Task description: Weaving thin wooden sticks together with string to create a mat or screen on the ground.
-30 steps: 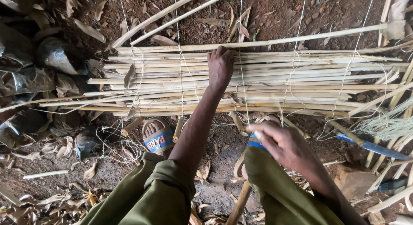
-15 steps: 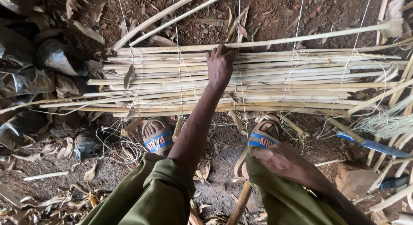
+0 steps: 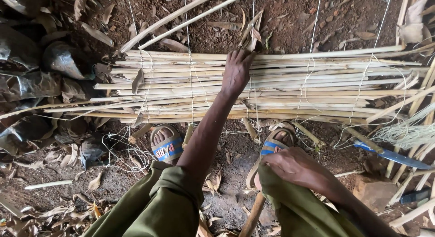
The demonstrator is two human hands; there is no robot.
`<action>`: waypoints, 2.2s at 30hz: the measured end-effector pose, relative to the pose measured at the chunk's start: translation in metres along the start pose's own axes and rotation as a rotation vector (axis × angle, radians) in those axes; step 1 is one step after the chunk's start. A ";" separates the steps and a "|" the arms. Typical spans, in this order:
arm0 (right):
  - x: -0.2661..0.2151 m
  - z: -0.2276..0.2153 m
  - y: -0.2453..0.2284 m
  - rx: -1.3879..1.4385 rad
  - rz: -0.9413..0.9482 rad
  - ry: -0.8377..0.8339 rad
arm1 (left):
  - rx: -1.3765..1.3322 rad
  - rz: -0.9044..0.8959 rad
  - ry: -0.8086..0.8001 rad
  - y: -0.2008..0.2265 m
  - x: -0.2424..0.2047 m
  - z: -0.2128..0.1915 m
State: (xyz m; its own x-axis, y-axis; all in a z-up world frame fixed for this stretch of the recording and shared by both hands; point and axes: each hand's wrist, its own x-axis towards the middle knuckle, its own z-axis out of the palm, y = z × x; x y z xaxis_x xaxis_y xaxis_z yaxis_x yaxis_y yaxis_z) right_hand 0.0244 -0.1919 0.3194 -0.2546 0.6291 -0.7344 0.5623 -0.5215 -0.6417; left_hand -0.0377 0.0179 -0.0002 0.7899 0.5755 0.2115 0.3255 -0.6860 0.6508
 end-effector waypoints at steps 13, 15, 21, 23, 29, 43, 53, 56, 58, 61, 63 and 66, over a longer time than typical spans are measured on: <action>-0.003 -0.002 0.009 0.057 -0.096 0.010 | -0.167 -0.073 0.142 -0.029 0.003 0.020; -0.003 0.001 0.006 0.132 -0.175 0.077 | -0.202 -0.079 0.125 -0.029 0.001 0.019; -0.008 -0.004 0.004 0.211 -0.219 0.168 | -0.207 -0.033 0.170 -0.026 0.002 0.007; -0.013 -0.012 0.011 0.258 -0.227 0.205 | -0.199 -0.025 0.164 -0.031 0.000 0.009; 0.007 -0.081 -0.020 0.005 -0.504 0.574 | -0.214 0.051 0.050 -0.010 0.007 -0.026; 0.126 -0.103 0.130 -0.608 0.474 0.299 | -0.203 -0.286 0.223 -0.057 -0.005 0.080; 0.158 -0.134 0.055 -0.082 0.067 0.476 | -0.189 -0.351 0.177 -0.041 0.001 0.063; 0.145 -0.124 0.063 0.366 0.045 0.447 | -0.197 -0.382 0.170 -0.049 -0.002 0.068; 0.128 -0.126 0.074 0.703 0.003 0.510 | -0.230 -0.380 0.174 -0.048 0.000 0.072; 0.121 -0.130 0.089 0.790 -0.141 0.843 | -0.193 -0.394 0.160 -0.048 0.003 0.071; 0.131 -0.125 0.075 0.612 -0.157 0.862 | -0.186 -0.391 0.196 -0.046 0.001 0.072; 0.196 -0.108 0.106 0.439 -0.092 0.979 | -0.193 -0.399 0.208 -0.045 0.004 0.072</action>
State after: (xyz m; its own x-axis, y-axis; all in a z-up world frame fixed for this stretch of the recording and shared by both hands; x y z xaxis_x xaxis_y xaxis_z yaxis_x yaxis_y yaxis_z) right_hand 0.1195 -0.0617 0.1314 0.5686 0.7627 -0.3082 0.1922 -0.4875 -0.8517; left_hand -0.0116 0.0189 -0.0809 0.4959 0.8671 0.0462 0.4644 -0.3098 0.8297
